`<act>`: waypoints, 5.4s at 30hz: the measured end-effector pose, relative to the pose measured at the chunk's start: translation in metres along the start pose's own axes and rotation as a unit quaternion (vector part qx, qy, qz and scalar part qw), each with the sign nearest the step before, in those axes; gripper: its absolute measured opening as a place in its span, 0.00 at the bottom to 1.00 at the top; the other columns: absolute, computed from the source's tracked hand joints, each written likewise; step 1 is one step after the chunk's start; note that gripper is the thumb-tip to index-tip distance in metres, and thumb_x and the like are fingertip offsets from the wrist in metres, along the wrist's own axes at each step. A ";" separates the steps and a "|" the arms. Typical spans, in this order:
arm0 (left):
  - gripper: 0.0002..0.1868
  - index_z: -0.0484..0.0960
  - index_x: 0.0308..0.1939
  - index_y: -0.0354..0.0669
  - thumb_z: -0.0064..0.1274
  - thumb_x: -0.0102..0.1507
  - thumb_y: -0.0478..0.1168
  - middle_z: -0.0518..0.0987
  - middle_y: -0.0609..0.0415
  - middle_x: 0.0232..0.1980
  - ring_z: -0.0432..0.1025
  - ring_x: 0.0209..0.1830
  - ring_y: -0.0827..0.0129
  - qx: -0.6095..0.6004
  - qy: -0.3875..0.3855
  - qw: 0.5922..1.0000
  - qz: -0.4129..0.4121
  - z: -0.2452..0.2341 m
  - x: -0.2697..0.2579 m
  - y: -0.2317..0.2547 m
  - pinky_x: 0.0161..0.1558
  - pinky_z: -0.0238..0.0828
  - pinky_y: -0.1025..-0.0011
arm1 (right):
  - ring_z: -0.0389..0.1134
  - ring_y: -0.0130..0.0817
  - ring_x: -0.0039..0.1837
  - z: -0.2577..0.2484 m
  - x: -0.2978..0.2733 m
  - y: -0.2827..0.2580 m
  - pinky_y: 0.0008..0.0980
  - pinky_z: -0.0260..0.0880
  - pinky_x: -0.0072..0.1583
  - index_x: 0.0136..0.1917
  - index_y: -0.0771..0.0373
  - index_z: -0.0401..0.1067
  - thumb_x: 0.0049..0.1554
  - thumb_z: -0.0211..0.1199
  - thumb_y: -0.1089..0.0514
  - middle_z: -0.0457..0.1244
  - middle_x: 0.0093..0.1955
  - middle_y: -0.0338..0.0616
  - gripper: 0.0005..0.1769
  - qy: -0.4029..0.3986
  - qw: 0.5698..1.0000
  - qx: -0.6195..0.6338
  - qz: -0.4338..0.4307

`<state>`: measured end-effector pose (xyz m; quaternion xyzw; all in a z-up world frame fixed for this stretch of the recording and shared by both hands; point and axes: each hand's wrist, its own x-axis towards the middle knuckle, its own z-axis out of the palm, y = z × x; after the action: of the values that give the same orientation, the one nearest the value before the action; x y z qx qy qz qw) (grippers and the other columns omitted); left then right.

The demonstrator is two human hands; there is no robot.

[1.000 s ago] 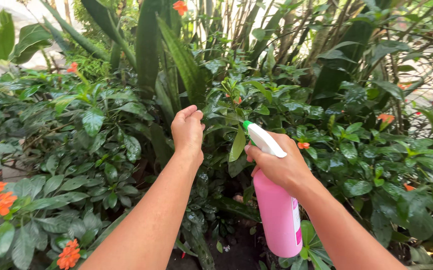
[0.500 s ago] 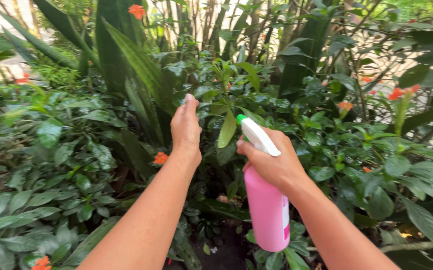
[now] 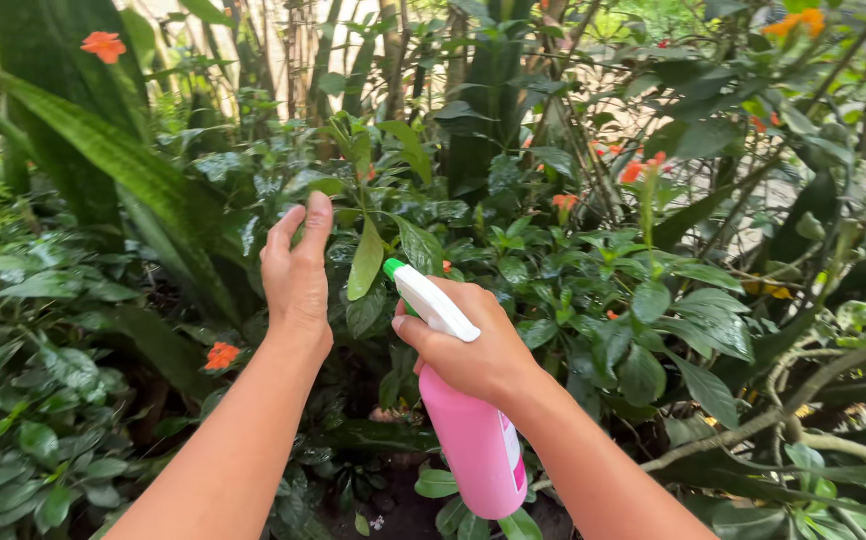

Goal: The person sprays a liquid from a pink spray bottle onto various plants in a garden. They use their left hand to part leaves and guide the nozzle while spraying with the right hand, moving across different sections of the garden bed.

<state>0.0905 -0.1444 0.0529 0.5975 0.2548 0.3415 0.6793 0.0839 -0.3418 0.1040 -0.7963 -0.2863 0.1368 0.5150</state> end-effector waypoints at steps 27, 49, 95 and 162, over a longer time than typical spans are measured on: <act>0.18 0.84 0.52 0.42 0.46 0.64 0.43 0.80 0.56 0.59 0.67 0.64 0.65 -0.089 -0.063 0.991 -0.075 -0.027 0.075 -0.002 0.70 0.52 0.61 | 0.70 0.30 0.31 0.046 0.040 -0.034 0.34 0.68 0.37 0.44 0.63 0.73 0.53 0.63 0.54 0.66 0.33 0.41 0.10 0.080 0.996 -0.003 0.033; 0.24 0.80 0.59 0.44 0.53 0.57 0.33 0.77 0.53 0.63 0.68 0.66 0.66 -0.047 -0.109 0.990 -0.073 -0.116 0.132 -0.004 0.67 0.56 0.66 | 0.68 0.28 0.33 0.120 0.079 -0.072 0.34 0.67 0.39 0.44 0.66 0.74 0.55 0.63 0.52 0.68 0.35 0.39 0.13 0.119 0.989 -0.048 0.070; 0.23 0.83 0.56 0.44 0.62 0.57 0.45 0.77 0.49 0.60 0.71 0.61 0.66 0.003 -0.098 0.994 0.040 -0.052 0.103 0.034 0.61 0.65 0.66 | 0.70 0.32 0.36 0.077 0.089 -0.068 0.36 0.68 0.42 0.44 0.62 0.75 0.50 0.64 0.53 0.69 0.34 0.43 0.12 0.088 0.990 -0.107 0.006; 0.07 0.89 0.39 0.47 0.63 0.57 0.33 0.86 0.60 0.45 0.79 0.42 0.73 0.135 0.024 0.990 -0.042 -0.101 0.111 0.034 0.47 0.73 0.72 | 0.67 0.29 0.36 0.111 0.104 -0.060 0.33 0.67 0.41 0.44 0.62 0.76 0.51 0.65 0.55 0.67 0.34 0.41 0.09 0.047 0.998 -0.027 0.043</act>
<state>0.0793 0.0068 0.0776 0.6639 0.3396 0.2891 0.6003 0.0906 -0.1792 0.1179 -0.8271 -0.2310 0.1131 0.4997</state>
